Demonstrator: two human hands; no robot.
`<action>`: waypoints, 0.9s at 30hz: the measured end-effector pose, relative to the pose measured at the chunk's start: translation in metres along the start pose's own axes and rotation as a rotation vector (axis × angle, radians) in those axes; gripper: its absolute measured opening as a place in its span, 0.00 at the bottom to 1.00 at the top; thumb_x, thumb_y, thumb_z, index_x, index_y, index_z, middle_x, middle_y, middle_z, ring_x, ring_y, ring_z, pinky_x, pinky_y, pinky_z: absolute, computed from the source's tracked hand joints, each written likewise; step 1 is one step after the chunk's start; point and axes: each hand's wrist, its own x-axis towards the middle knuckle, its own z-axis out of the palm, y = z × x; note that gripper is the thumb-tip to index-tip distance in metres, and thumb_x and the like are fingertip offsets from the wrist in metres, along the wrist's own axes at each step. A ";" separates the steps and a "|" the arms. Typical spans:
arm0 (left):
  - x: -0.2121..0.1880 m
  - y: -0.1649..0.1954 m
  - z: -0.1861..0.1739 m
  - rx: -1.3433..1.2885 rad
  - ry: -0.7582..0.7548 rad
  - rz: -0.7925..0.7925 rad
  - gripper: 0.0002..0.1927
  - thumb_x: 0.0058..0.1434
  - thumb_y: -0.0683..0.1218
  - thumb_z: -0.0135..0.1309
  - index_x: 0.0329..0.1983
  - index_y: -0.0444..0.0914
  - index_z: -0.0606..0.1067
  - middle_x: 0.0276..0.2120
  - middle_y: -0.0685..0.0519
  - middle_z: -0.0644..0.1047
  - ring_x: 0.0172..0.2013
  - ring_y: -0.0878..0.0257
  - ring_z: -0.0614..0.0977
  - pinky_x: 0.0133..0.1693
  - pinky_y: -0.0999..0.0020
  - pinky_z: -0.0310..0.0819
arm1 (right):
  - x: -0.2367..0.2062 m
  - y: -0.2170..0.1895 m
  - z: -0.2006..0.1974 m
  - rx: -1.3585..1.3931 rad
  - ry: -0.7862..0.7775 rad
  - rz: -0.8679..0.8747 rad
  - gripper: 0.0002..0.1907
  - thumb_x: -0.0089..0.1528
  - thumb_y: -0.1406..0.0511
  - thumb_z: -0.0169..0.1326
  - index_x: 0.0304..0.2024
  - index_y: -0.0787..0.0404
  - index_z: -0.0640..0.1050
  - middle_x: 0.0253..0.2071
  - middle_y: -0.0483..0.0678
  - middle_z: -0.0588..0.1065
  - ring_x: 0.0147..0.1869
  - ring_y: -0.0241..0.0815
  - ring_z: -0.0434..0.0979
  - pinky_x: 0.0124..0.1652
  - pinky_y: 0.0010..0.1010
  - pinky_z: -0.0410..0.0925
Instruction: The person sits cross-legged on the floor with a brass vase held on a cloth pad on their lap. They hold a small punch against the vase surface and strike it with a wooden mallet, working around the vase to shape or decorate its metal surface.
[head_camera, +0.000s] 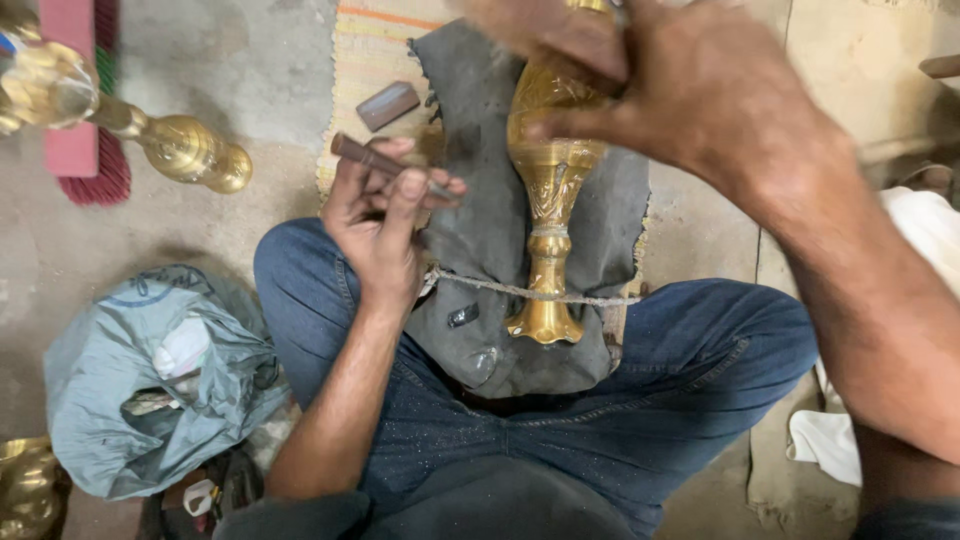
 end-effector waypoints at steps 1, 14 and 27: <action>-0.004 0.006 -0.004 0.042 0.033 -0.026 0.16 0.71 0.45 0.61 0.56 0.33 0.74 0.37 0.46 0.82 0.38 0.55 0.87 0.40 0.61 0.88 | 0.005 0.000 0.007 0.055 0.052 -0.084 0.43 0.52 0.41 0.69 0.56 0.63 0.74 0.32 0.60 0.80 0.34 0.58 0.82 0.36 0.46 0.73; 0.007 0.045 0.012 0.360 -0.201 -0.131 0.14 0.70 0.36 0.58 0.57 0.28 0.75 0.37 0.48 0.83 0.39 0.61 0.87 0.41 0.67 0.87 | 0.039 0.064 0.123 1.376 -0.070 -0.233 0.60 0.55 0.63 0.74 0.81 0.53 0.52 0.52 0.51 0.74 0.34 0.37 0.77 0.31 0.32 0.73; 0.051 0.065 0.057 0.668 -0.403 0.040 0.16 0.72 0.40 0.63 0.60 0.33 0.76 0.34 0.49 0.84 0.34 0.67 0.85 0.39 0.72 0.84 | -0.030 0.050 0.128 0.885 0.393 -0.076 0.23 0.71 0.60 0.67 0.58 0.63 0.69 0.42 0.56 0.77 0.47 0.45 0.78 0.44 0.38 0.73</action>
